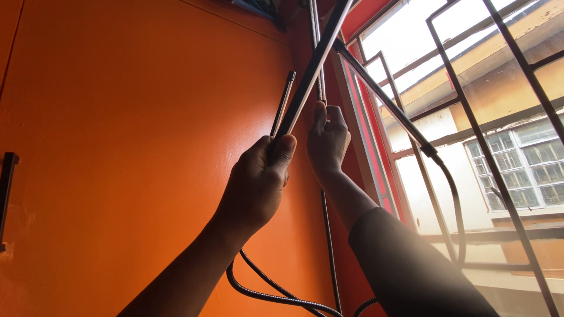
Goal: The person assembles a multi-arm LED light fixture by hand. They attach a small black component to the central hub, then insert and secure three flexible metal arms into the hub, arranging them in a star-like configuration.
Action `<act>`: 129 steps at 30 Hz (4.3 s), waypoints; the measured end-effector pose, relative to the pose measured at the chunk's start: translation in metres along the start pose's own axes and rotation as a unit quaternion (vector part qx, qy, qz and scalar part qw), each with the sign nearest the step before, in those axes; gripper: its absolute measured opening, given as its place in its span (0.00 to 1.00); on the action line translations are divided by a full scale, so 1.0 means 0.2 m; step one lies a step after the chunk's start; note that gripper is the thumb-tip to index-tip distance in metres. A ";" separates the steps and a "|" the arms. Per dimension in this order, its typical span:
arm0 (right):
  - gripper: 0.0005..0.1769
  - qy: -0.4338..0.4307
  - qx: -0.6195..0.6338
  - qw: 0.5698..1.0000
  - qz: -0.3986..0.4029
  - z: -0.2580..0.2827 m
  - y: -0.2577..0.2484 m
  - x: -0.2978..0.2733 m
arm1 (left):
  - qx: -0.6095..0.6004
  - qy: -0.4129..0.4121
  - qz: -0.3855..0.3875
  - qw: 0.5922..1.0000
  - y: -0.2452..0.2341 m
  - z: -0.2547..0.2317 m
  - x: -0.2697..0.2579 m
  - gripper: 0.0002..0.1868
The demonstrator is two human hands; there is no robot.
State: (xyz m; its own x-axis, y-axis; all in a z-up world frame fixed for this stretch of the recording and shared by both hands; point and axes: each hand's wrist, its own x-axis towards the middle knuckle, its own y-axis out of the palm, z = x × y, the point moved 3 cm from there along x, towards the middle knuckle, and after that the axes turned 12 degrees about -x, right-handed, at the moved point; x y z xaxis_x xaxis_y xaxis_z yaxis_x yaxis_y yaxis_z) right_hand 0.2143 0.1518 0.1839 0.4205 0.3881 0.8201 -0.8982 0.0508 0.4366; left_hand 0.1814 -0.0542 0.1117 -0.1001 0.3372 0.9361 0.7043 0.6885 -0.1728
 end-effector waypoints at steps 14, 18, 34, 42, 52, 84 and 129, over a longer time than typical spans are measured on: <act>0.19 -0.004 0.093 0.973 0.213 -0.06 -0.08 0.09 | 0.263 0.320 -0.022 0.910 0.37 0.10 -0.28 0.15; 0.19 0.006 0.093 0.961 0.259 -0.03 -0.15 0.07 | 0.245 0.073 0.008 0.967 0.48 0.34 -0.19 0.20; 0.16 -0.142 -0.212 0.835 0.488 -0.55 -0.49 -0.53 | 0.099 -0.060 -0.116 0.986 0.53 0.59 0.51 0.31; 0.27 0.099 -0.116 0.870 0.468 -0.45 -0.53 -0.73 | -0.172 0.020 -0.122 0.977 0.49 0.35 0.99 0.29; 0.28 0.197 -0.167 0.808 0.529 -0.48 -0.61 -0.77 | -0.079 0.091 -0.011 0.993 0.52 0.26 0.85 0.13; 0.14 0.085 -0.378 0.707 0.591 -0.76 -0.35 -0.88 | 0.206 0.047 -0.091 0.973 0.61 0.90 0.74 0.11; 0.17 -0.037 -0.358 0.776 0.519 -0.93 -0.33 -0.93 | 0.149 -0.097 -0.093 0.980 0.83 0.92 0.53 0.42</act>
State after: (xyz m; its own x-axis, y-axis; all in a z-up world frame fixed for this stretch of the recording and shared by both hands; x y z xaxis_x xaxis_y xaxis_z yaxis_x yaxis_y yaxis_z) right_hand 0.1717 0.2470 -0.0661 -0.5935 0.5098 0.6227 -0.5878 0.2539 -0.7681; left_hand 0.1580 0.2142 0.1260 -0.3584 0.2840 0.8893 0.4273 0.8969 -0.1142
